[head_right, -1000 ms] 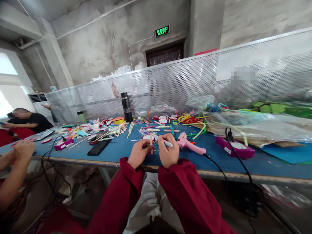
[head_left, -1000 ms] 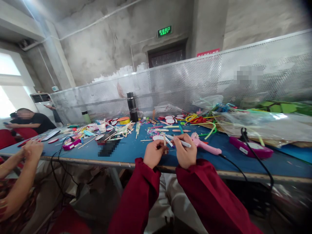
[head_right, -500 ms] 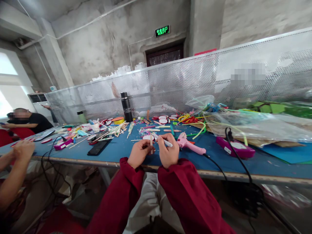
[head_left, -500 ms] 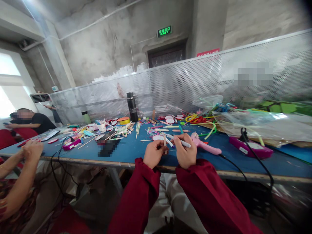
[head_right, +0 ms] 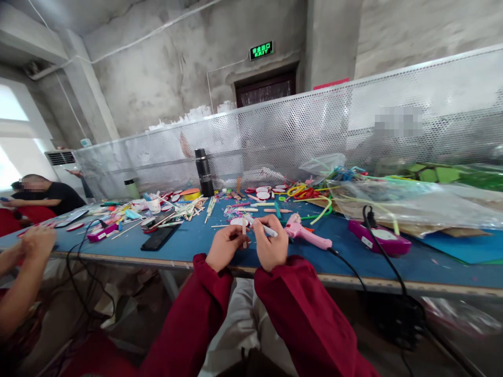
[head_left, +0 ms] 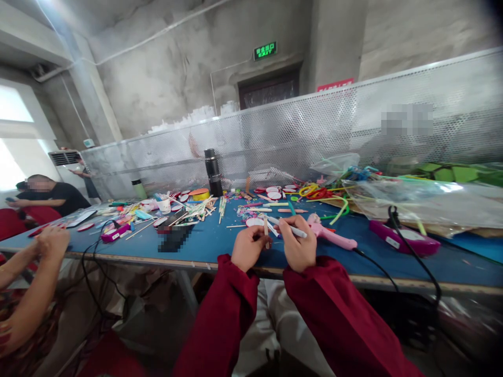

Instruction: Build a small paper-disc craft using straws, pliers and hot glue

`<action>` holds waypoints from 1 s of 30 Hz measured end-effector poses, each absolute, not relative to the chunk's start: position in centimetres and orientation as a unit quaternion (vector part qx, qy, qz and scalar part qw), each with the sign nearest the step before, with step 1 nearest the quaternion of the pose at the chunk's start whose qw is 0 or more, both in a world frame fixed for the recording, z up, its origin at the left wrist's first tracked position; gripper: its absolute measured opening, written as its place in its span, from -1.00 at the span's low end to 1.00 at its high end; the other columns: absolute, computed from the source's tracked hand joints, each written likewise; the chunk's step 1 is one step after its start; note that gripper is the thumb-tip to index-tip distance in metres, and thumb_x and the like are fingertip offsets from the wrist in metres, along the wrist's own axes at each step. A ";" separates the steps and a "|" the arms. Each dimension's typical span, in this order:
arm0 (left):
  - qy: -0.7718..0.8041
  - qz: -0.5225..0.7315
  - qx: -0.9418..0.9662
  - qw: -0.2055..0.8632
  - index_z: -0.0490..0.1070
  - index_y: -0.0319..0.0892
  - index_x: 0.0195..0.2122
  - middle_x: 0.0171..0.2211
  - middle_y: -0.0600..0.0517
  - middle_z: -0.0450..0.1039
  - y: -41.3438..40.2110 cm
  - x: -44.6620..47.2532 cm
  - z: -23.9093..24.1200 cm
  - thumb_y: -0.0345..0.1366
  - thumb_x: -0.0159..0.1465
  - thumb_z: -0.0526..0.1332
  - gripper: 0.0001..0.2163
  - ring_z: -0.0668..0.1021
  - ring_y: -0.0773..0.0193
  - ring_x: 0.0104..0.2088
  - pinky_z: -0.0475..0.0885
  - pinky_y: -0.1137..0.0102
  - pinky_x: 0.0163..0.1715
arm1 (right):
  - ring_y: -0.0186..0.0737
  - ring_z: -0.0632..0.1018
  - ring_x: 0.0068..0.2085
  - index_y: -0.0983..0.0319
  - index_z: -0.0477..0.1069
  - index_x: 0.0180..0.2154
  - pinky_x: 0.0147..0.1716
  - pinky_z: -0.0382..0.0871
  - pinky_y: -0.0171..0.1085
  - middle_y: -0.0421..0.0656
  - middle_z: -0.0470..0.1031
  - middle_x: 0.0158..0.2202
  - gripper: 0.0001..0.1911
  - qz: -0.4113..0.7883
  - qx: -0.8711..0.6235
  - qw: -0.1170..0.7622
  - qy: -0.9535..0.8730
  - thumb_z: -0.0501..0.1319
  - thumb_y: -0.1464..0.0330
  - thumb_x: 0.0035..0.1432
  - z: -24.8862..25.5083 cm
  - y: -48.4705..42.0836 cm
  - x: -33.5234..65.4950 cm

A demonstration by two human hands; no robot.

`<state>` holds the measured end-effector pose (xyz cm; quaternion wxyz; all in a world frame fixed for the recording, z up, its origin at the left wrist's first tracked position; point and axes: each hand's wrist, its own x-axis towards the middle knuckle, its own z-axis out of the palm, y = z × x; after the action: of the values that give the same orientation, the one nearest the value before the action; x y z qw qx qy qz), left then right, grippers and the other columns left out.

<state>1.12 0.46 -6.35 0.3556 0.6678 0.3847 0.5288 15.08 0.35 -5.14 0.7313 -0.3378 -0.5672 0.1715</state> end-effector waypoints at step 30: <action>0.383 0.532 0.665 0.357 0.52 -0.21 -0.24 -0.47 0.04 0.50 0.5 1.1 -6.4 -0.29 0.18 0.25 -0.84 0.49 0.33 -0.49 0.40 0.47 -0.43 | -0.20 0.51 -0.43 0.17 0.41 -0.41 -0.38 0.38 -0.20 -0.23 0.51 -0.46 -0.81 0.167 -0.342 0.740 -0.554 0.21 0.23 0.21 -5.2 0.5 15.0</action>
<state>1.14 0.45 -6.36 0.3567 0.6653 0.3832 0.5323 14.98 0.50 -5.25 0.7402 -0.3423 -0.5540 0.1673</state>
